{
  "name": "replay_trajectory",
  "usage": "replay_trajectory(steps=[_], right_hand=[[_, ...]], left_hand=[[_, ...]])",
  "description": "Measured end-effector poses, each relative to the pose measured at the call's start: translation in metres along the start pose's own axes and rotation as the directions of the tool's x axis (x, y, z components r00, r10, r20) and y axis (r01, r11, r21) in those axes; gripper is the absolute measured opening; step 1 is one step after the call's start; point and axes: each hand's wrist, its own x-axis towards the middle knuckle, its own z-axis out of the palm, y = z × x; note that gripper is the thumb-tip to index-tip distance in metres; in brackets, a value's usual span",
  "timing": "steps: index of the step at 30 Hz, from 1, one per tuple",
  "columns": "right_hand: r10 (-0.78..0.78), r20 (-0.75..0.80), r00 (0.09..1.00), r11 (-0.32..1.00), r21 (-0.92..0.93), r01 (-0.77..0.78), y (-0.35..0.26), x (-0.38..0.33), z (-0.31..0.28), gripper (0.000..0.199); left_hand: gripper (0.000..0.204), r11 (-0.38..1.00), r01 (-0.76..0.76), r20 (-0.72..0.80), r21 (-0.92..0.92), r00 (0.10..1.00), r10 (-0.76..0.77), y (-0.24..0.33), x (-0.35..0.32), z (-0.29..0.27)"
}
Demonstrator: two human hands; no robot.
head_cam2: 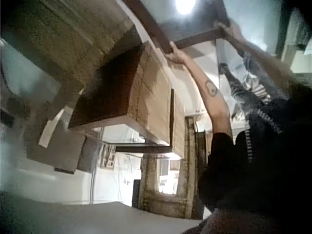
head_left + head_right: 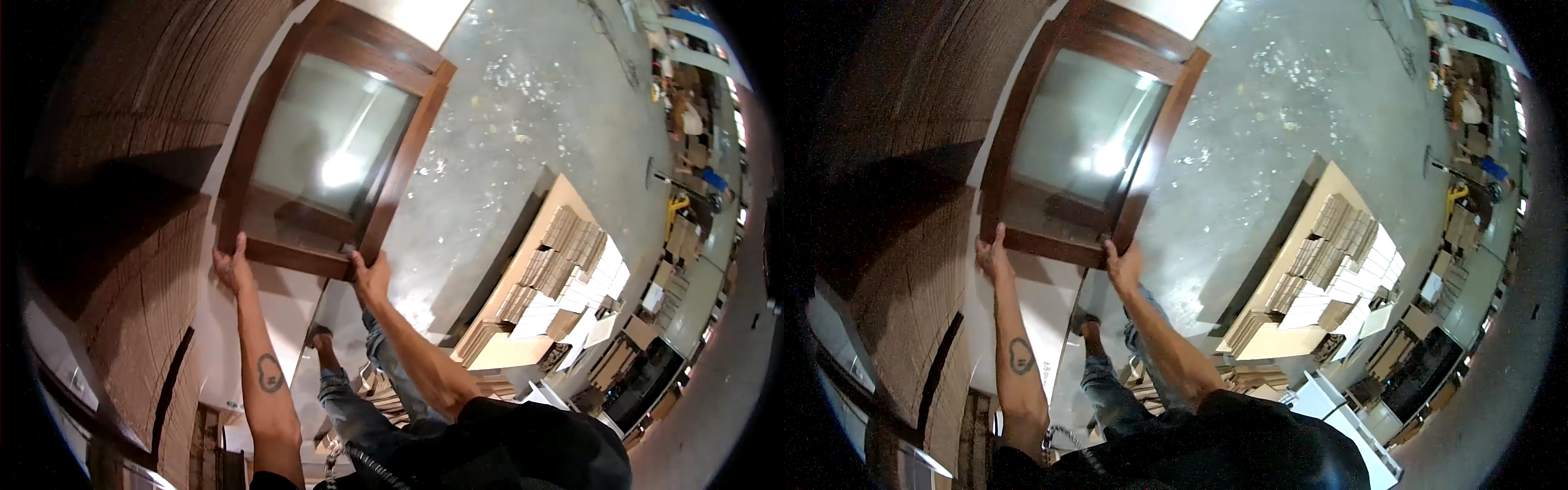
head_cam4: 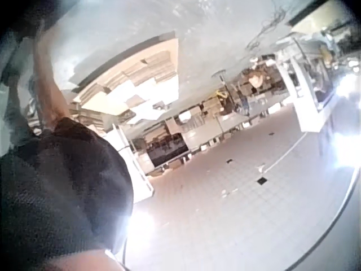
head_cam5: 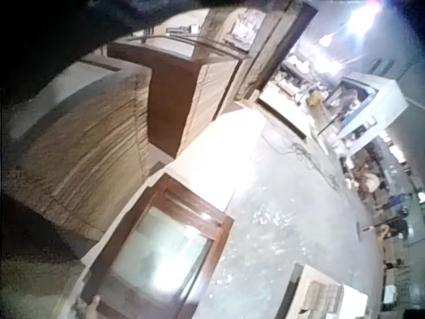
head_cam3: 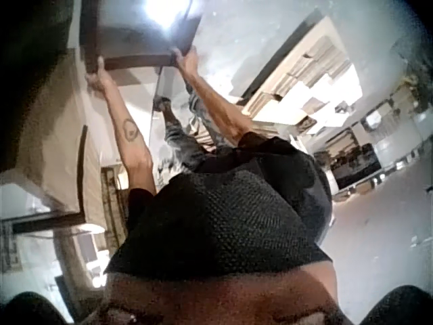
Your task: The person picks up wooden frames with glass inserts from a workbench and stacks them onto a pile of similar frames. The person repeatedly lifts the frames, turns them, and places them on top of the stack, occasionally adjusting the pile.
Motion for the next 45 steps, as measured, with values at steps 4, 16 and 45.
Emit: replay_trajectory(steps=[4, 16, 45], right_hand=[[0.098, 0.029, 0.995, 0.995, -0.016, -0.097, 0.007, 0.004, 0.000, 0.048], [0.195, -0.270, 0.943, 0.978, -0.014, -0.206, -0.001, 0.020, -0.015, 0.087], [-0.716, 0.432, 0.549, 0.482, -0.263, 0.836, -0.457, -0.285, -0.021, 0.067]], left_hand=[[0.093, 0.999, -0.004, 0.006, 0.044, 1.000, 0.004, 0.018, -0.021, 0.000], [0.098, 0.769, -0.524, 0.581, 0.365, 0.774, 0.252, 0.036, 0.010, -0.033], [0.058, 0.729, -0.602, -0.388, -0.327, 0.789, 0.477, 0.032, -0.177, -0.473]])
